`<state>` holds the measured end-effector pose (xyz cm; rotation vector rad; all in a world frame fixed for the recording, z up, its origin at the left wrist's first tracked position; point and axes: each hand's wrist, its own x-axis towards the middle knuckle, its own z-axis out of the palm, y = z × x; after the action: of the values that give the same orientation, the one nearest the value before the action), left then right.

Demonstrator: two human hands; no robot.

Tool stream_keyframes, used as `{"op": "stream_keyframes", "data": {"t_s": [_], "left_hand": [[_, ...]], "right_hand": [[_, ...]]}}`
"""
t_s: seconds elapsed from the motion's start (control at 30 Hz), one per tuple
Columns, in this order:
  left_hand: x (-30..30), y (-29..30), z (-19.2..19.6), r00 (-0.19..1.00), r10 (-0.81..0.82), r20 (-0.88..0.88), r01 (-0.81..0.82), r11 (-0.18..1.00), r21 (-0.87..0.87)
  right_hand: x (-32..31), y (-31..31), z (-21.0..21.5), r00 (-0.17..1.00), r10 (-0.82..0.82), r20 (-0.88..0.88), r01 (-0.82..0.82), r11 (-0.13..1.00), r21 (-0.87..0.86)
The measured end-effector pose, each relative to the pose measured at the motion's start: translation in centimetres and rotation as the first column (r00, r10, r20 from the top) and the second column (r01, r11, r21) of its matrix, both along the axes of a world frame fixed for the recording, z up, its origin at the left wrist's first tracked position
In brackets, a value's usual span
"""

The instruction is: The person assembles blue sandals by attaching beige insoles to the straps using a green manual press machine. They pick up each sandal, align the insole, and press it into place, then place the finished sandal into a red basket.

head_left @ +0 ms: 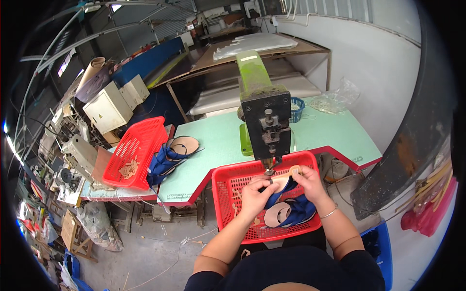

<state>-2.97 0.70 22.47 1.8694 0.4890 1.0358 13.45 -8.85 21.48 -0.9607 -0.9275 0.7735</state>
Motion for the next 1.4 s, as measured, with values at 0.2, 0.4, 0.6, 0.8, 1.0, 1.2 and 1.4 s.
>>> {"op": "stream_keyframes", "data": {"t_s": [0.2,0.4,0.6,0.8,1.0,1.2,1.4], "left_hand": [[1.0,0.1,1.5,0.996,0.038,0.077,-0.007,0.930,-0.367],[0.9,0.1,1.4,0.988,0.057,0.140,0.011,0.898,-0.439],[0.2,-0.3,0.6,0.942,0.126,0.310,0.038,0.880,-0.473],[-0.5,-0.3,-0.6,0.886,0.171,0.430,0.078,0.861,-0.502],[-1.5,0.7,-1.0,0.884,0.217,0.414,0.118,0.754,-0.646],[-2.4,3.1,1.8,0.966,0.046,0.254,0.132,0.757,-0.640],[-2.4,7.4,5.3,0.975,-0.211,-0.066,0.124,0.770,-0.625]], "right_hand": [[2.1,0.4,2.9,0.990,0.067,0.121,-0.053,0.992,-0.118],[2.4,0.8,3.1,0.983,0.091,0.157,-0.062,0.982,-0.181],[2.2,1.9,5.7,0.928,0.164,0.336,-0.071,0.960,-0.273],[2.6,3.9,8.3,0.735,0.335,0.589,-0.073,0.903,-0.423],[1.1,4.1,10.1,0.751,0.337,0.568,-0.137,0.921,-0.366],[1.3,4.0,8.6,0.821,0.366,0.439,-0.180,0.895,-0.408],[-1.3,2.5,6.5,0.978,0.207,-0.010,-0.200,0.932,-0.303]]}}
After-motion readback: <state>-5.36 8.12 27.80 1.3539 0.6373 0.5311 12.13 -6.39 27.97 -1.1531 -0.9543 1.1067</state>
